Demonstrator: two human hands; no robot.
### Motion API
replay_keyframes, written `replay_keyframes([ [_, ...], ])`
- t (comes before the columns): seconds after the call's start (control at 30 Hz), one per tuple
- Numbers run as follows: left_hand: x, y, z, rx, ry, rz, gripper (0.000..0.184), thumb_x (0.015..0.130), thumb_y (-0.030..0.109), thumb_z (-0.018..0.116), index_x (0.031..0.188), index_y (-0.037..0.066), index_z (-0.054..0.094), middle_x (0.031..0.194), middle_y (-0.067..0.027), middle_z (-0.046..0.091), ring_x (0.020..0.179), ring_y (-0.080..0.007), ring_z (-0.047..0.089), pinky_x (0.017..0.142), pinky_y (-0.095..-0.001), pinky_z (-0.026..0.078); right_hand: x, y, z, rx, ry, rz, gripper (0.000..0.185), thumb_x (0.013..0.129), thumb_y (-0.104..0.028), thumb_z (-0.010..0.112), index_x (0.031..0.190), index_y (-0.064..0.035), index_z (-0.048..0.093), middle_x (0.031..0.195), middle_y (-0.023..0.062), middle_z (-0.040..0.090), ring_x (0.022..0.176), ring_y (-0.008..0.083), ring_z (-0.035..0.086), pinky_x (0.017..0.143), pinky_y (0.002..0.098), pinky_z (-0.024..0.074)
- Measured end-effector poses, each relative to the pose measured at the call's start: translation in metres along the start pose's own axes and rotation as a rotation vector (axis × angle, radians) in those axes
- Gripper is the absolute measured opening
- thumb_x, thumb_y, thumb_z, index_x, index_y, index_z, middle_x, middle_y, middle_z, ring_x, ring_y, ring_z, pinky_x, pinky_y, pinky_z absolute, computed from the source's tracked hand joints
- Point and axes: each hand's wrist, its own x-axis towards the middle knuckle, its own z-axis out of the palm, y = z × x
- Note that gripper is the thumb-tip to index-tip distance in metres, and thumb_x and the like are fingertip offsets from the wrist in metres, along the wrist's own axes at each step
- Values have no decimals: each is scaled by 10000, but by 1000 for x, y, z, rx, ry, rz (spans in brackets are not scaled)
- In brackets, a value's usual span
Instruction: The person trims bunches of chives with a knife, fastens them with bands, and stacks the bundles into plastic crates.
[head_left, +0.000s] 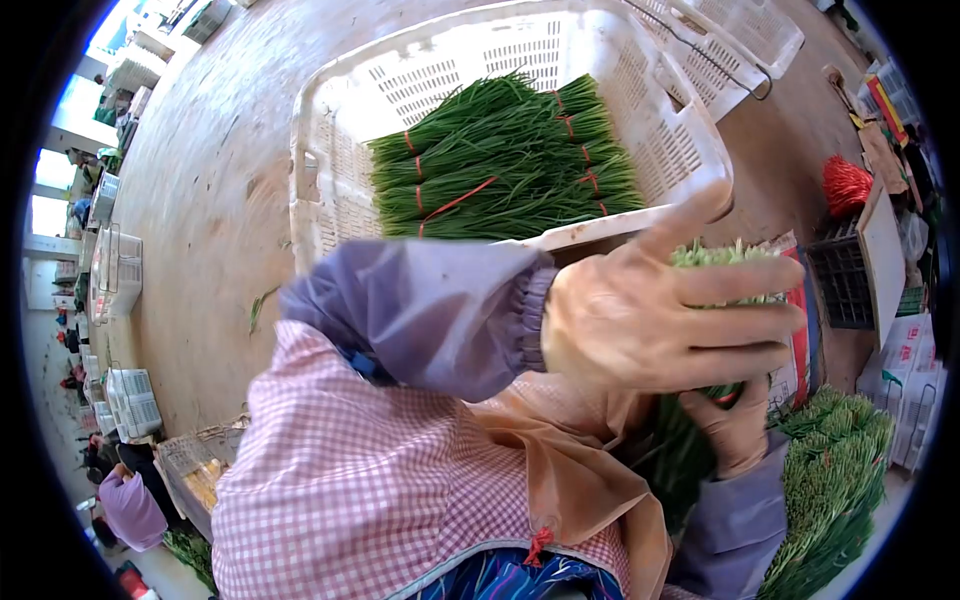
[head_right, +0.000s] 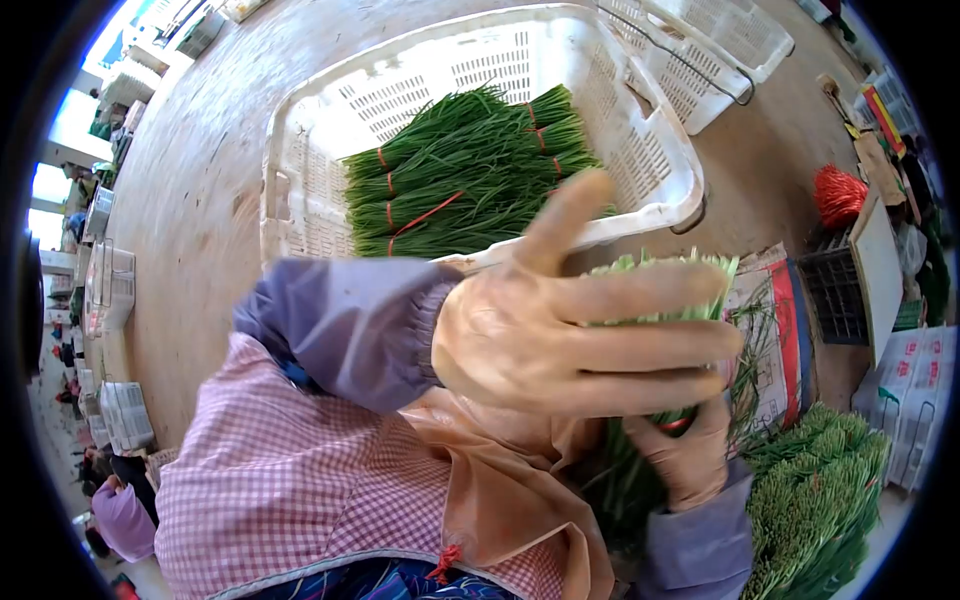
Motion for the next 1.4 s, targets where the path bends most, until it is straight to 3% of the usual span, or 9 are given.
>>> replay_keyframes([
  [0.2,7,-84,-46,-84,-405,39,824,736,531,746,1436,195,471,1420,-115,530,1371,-281,441,1184,-503,271,73,-11,-31,320,-218,228,835,621,-93,869,1363,-15,495,1128,64,683,1017,192,661,918,342,517],
  [0.3,-41,-147,-95,44,-249,-490,503,847,322,759,1210,-3,629,1156,-188,677,1074,-314,659,970,-396,499,84,19,-72,509,-155,284,856,626,-112,871,1384,-27,484,1221,104,644,1074,238,645,931,364,518],
  [0.37,-111,-170,-114,165,-642,-999,475,861,289,742,1232,12,635,1177,-191,675,1106,-306,652,999,-391,501,94,46,-101,548,-65,243,858,624,-122,876,1383,-29,486,1234,115,636,1081,251,643,937,375,518],
  [0.53,-284,-130,-109,197,-1790,-1131,752,710,361,820,1334,43,545,1151,-152,656,1045,-312,648,874,-422,529,145,51,-126,401,5,170,891,647,-177,880,1420,-55,452,1250,110,625,1101,249,626,945,388,512],
  [0.63,-358,-95,-100,357,-1753,-1149,1022,666,396,844,1479,39,337,1205,-160,571,1105,-304,582,938,-440,471,176,26,-104,368,8,175,911,645,-212,886,1426,-57,443,1249,101,621,1101,247,621,943,387,511],
  [0.73,-395,-85,-102,609,-1510,-845,1063,630,424,860,1484,51,349,1158,-124,568,1090,-287,553,971,-455,437,200,22,-97,273,-42,173,876,670,-196,840,1429,-43,430,1258,113,609,1123,255,606,972,395,491],
  [1.03,-413,-93,-91,623,-1264,-758,997,608,299,846,1452,30,389,1174,-150,518,1102,-311,517,1024,-447,403,271,-20,-56,8,-210,223,918,634,-190,843,1432,-12,424,1258,105,616,1132,228,610,989,361,477],
  [1.23,-372,-146,-107,-13,-1358,-1241,923,639,227,819,1440,31,402,1149,-201,560,1128,-340,551,998,-431,445,334,-73,30,-71,-569,142,925,609,-81,816,1441,-10,419,1271,91,620,1163,188,599,1012,345,467],
  [1.4,-353,-198,-134,-468,-1265,-1310,866,585,195,843,1353,6,490,1141,-228,648,1115,-362,617,957,-418,491,373,-78,138,-111,-1247,75,886,646,-103,861,1420,-15,437,1265,124,628,1148,202,603,1020,356,477],
])
